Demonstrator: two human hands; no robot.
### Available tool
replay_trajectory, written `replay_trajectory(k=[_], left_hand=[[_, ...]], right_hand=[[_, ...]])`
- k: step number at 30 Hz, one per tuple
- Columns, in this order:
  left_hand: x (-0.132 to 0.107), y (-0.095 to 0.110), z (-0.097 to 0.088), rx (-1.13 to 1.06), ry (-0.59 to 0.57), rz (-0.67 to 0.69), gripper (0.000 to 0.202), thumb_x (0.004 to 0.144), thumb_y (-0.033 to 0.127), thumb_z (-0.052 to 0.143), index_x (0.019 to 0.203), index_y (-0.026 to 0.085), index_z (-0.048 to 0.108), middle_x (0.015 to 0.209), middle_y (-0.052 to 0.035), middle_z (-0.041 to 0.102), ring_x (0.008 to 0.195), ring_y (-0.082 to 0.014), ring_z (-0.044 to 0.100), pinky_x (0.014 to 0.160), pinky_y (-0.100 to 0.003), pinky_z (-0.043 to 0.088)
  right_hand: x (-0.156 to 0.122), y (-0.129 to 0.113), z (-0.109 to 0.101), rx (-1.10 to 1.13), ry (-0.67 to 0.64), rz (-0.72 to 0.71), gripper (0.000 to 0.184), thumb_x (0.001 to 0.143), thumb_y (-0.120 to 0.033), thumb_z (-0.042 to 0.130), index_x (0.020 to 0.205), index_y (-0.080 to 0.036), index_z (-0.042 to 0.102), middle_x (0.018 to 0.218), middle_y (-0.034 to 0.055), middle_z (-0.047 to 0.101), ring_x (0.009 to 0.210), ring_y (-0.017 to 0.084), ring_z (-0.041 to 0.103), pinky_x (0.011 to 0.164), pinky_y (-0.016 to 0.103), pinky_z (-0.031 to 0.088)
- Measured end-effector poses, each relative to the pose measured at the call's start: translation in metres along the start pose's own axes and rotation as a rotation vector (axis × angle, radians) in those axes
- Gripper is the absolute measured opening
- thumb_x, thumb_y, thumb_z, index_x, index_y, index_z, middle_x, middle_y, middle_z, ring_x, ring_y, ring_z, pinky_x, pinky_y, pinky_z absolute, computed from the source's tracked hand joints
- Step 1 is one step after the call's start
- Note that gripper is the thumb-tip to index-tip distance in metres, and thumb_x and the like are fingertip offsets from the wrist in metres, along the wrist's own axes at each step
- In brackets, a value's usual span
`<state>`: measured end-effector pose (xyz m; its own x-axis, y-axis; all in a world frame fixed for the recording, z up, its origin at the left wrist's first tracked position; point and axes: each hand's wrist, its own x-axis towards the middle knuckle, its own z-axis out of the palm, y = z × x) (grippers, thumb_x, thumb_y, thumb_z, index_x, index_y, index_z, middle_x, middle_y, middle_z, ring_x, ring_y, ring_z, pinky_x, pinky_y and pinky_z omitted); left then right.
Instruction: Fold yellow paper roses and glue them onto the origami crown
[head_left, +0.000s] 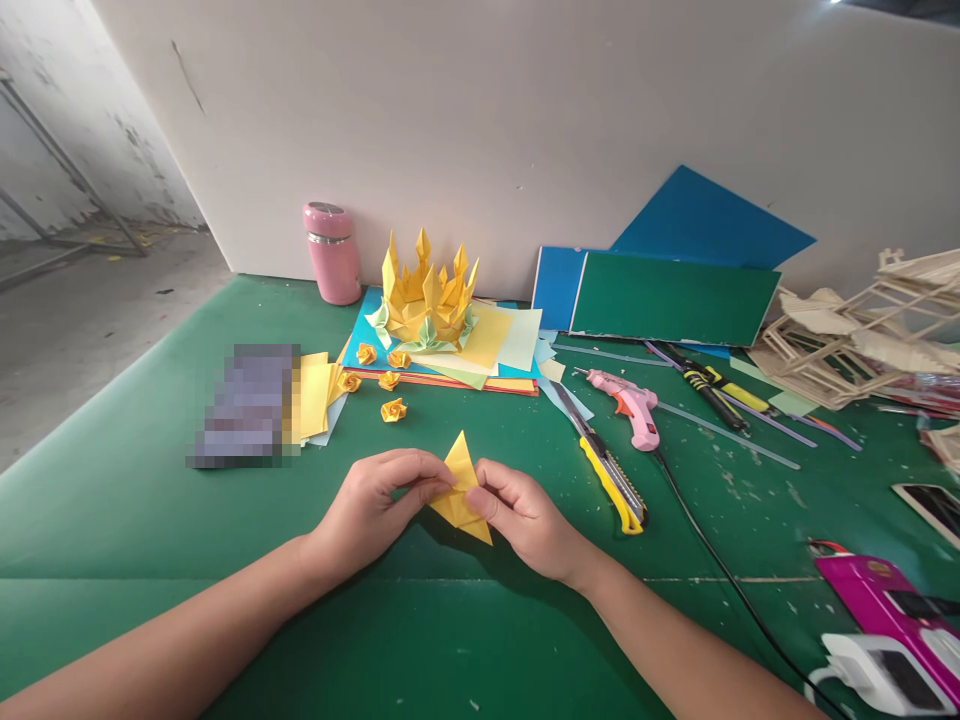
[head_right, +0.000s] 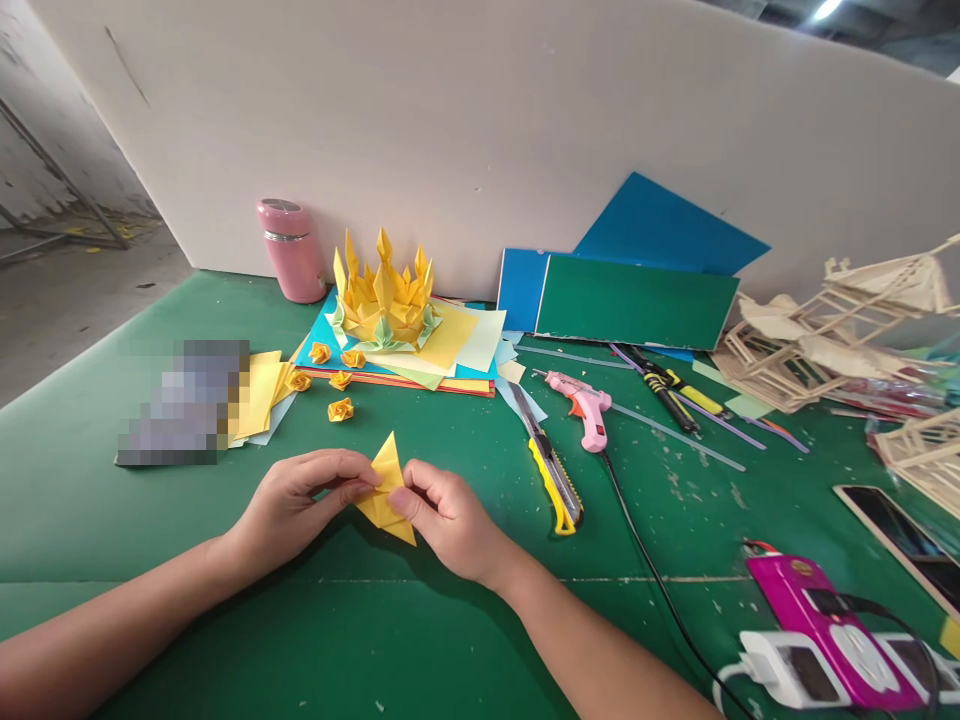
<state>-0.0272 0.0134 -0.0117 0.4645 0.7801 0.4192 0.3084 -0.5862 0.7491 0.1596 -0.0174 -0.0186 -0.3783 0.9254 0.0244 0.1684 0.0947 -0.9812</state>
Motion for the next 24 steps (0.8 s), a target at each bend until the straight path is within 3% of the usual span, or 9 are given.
replay_trajectory(k=[8, 16, 19, 24], left_hand=[[0.0, -0.003, -0.001, 0.022, -0.18, 0.039, 0.016, 0.089, 0.012, 0.042, 0.08, 0.021, 0.052, 0.078, -0.0001, 0.057, 0.07, -0.0119, 0.054, 0.064, -0.022, 0.046], [0.003, 0.001, -0.008, -0.031, -0.256, 0.025, 0.015, 0.088, 0.014, 0.042, 0.082, 0.021, 0.053, 0.078, -0.0003, 0.057, 0.071, -0.0127, 0.053, 0.065, -0.023, 0.045], [0.002, 0.005, -0.004, -0.154, -0.232, -0.08, 0.008, 0.084, 0.024, 0.052, 0.078, 0.02, 0.054, 0.076, -0.0005, 0.055, 0.069, -0.0135, 0.052, 0.064, -0.025, 0.046], [-0.001, 0.008, 0.009, -0.486, -0.149, -0.44, 0.023, 0.074, 0.034, 0.066, 0.068, 0.019, 0.049, 0.063, 0.0052, 0.047, 0.055, -0.0093, 0.046, 0.054, -0.022, 0.042]], right_hand=[[-0.001, 0.002, -0.001, 0.015, -0.026, 0.028, 0.043, 0.086, -0.058, 0.045, 0.066, -0.021, 0.036, 0.063, -0.0056, 0.032, 0.06, 0.01, 0.029, 0.054, 0.023, 0.028], [-0.001, 0.0, -0.001, 0.037, -0.049, 0.018, 0.042, 0.086, -0.056, 0.046, 0.065, -0.02, 0.036, 0.064, -0.0055, 0.031, 0.06, 0.01, 0.028, 0.054, 0.023, 0.027], [-0.001, -0.001, 0.0, 0.006, -0.014, -0.005, 0.04, 0.087, -0.052, 0.045, 0.064, -0.021, 0.034, 0.062, -0.0057, 0.03, 0.058, 0.01, 0.028, 0.053, 0.023, 0.027], [-0.002, -0.001, 0.002, -0.082, 0.023, -0.053, 0.037, 0.089, -0.043, 0.043, 0.062, -0.021, 0.03, 0.061, -0.006, 0.028, 0.056, 0.009, 0.027, 0.052, 0.023, 0.026]])
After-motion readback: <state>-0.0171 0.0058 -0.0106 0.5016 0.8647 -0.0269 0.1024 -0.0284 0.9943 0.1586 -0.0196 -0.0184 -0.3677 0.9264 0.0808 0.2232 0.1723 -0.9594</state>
